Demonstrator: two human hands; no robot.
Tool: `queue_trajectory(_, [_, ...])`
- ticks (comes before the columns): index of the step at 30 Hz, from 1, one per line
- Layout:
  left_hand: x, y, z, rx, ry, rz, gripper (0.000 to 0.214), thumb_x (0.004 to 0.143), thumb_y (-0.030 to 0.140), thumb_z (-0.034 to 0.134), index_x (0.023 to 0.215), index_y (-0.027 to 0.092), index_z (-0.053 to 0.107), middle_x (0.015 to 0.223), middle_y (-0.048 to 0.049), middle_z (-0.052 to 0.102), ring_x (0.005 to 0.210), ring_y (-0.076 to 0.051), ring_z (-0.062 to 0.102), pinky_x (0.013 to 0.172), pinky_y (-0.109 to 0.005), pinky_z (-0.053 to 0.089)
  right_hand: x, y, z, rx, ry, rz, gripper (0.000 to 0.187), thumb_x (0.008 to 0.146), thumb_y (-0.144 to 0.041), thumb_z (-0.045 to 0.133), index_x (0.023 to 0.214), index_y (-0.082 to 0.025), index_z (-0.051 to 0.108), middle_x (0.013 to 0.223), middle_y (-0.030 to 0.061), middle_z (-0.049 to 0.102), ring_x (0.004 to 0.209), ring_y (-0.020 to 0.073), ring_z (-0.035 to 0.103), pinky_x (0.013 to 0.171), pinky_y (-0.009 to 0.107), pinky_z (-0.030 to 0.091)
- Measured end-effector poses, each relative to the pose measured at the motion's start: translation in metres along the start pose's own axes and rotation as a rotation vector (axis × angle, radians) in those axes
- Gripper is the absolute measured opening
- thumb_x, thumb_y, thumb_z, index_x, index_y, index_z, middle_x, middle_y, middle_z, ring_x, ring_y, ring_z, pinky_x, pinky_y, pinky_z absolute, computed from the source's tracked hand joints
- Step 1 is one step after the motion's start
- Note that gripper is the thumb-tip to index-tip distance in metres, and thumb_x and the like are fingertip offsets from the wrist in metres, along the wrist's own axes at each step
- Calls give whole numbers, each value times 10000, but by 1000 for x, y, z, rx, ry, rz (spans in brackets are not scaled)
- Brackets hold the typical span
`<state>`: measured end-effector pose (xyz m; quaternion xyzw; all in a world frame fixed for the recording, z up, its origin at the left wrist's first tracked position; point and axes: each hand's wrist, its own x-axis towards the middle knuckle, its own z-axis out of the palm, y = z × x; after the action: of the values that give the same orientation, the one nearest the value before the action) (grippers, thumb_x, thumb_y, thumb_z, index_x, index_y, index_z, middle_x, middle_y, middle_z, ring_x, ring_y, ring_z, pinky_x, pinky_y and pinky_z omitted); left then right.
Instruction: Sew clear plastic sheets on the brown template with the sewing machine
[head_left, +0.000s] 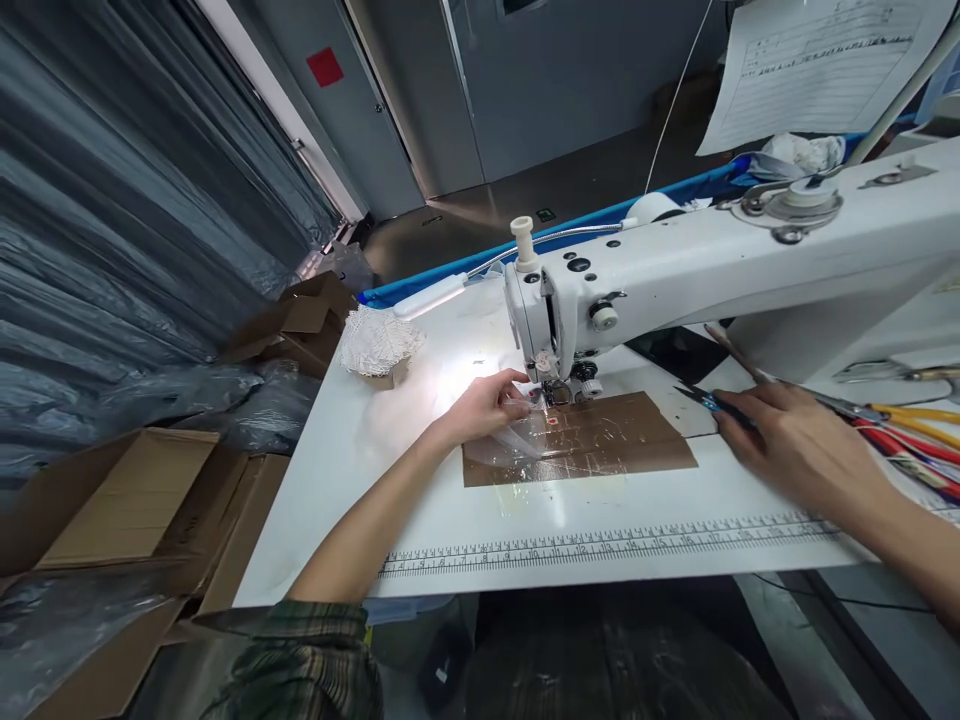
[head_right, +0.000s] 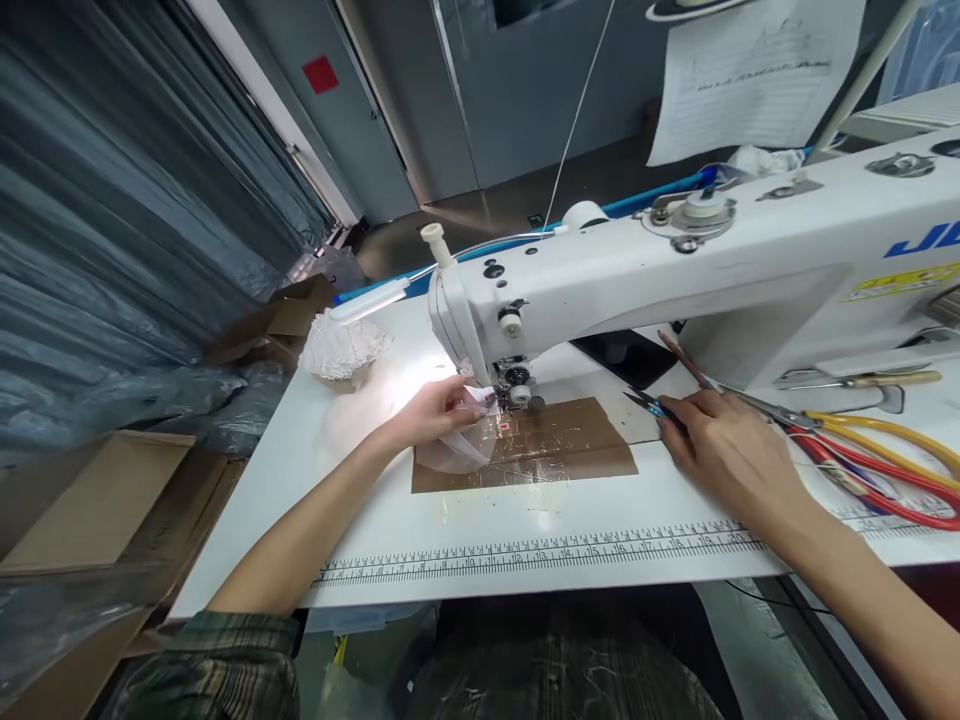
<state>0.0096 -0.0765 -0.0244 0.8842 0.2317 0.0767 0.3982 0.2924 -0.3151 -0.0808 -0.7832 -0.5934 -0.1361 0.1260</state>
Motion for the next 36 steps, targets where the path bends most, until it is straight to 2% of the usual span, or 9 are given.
queue_trajectory(3, [1, -5, 3, -324, -78, -102, 384, 805, 352, 704, 1081, 130, 555, 827, -42, 669, 786, -145, 659, 701, -267, 512, 1, -6, -6, -75, 14, -2, 322, 929, -341, 375, 824, -195, 642, 886, 166, 658, 850, 342, 598, 713, 471, 433])
queue_trajectory(5, [1, -7, 3, -446, -88, -151, 447, 765, 375, 751, 1079, 126, 553, 805, -35, 661, 792, -146, 667, 705, -265, 513, 1, -13, -9, -17, 37, 23, 305, 920, -348, 378, 758, -215, 600, 837, 156, 652, 843, 344, 598, 728, 478, 428])
queue_trajectory(8, [0, -8, 3, -509, -91, -184, 506, 718, 391, 796, 1081, 131, 558, 859, -58, 683, 849, -163, 677, 739, -278, 512, -1, -31, -10, 363, 19, 119, 257, 909, -402, 408, 795, -234, 566, 793, 119, 657, 757, 292, 616, 666, 415, 452])
queue_trajectory(11, [1, -8, 4, -530, -114, -199, 527, 706, 392, 809, 1090, 132, 560, 911, -83, 702, 872, -173, 678, 760, -288, 506, -1, -58, -5, 798, -217, 245, 259, 922, -479, 416, 842, -255, 515, 650, 37, 637, 550, 209, 586, 560, 346, 458])
queue_trajectory(13, [1, -9, 6, -550, -100, -200, 508, 716, 389, 804, 1078, 129, 560, 880, -72, 703, 868, -172, 674, 755, -279, 495, 4, -78, -2, 956, -269, 231, 234, 928, -466, 414, 960, -244, 479, 627, 5, 630, 510, 189, 573, 545, 324, 462])
queue_trajectory(17, [1, -8, 11, -616, -66, -194, 392, 778, 326, 757, 1045, 118, 558, 793, -34, 670, 797, -132, 647, 689, -229, 450, 28, -111, 0, 812, -234, 105, 285, 917, -432, 441, 1079, -206, 502, 866, 67, 692, 697, 212, 646, 586, 302, 443])
queue_trajectory(22, [-1, -2, 12, -711, -34, -242, 272, 812, 175, 683, 1036, 119, 540, 787, -14, 647, 672, -70, 572, 610, -200, 389, 58, -138, 4, 609, -324, 74, 485, 993, -480, 167, 833, -211, 537, 649, 62, 625, 551, 203, 566, 525, 299, 336])
queue_trajectory(27, [-2, 2, 9, -789, -22, -314, 292, 781, 103, 670, 1034, 119, 525, 770, -4, 643, 588, -49, 521, 564, -201, 353, 66, -154, 14, 437, -299, 40, 429, 998, -445, 194, 974, -189, 538, 696, 78, 647, 557, 215, 562, 506, 294, 257])
queue_trajectory(36, [-2, 7, 5, -775, 7, -385, 244, 823, 109, 645, 1028, 122, 513, 659, 43, 592, 497, -27, 425, 530, -195, 319, 72, -167, 16, 382, -275, 33, 399, 1004, -396, 221, 917, -188, 551, 755, 90, 683, 613, 214, 599, 518, 291, 264])
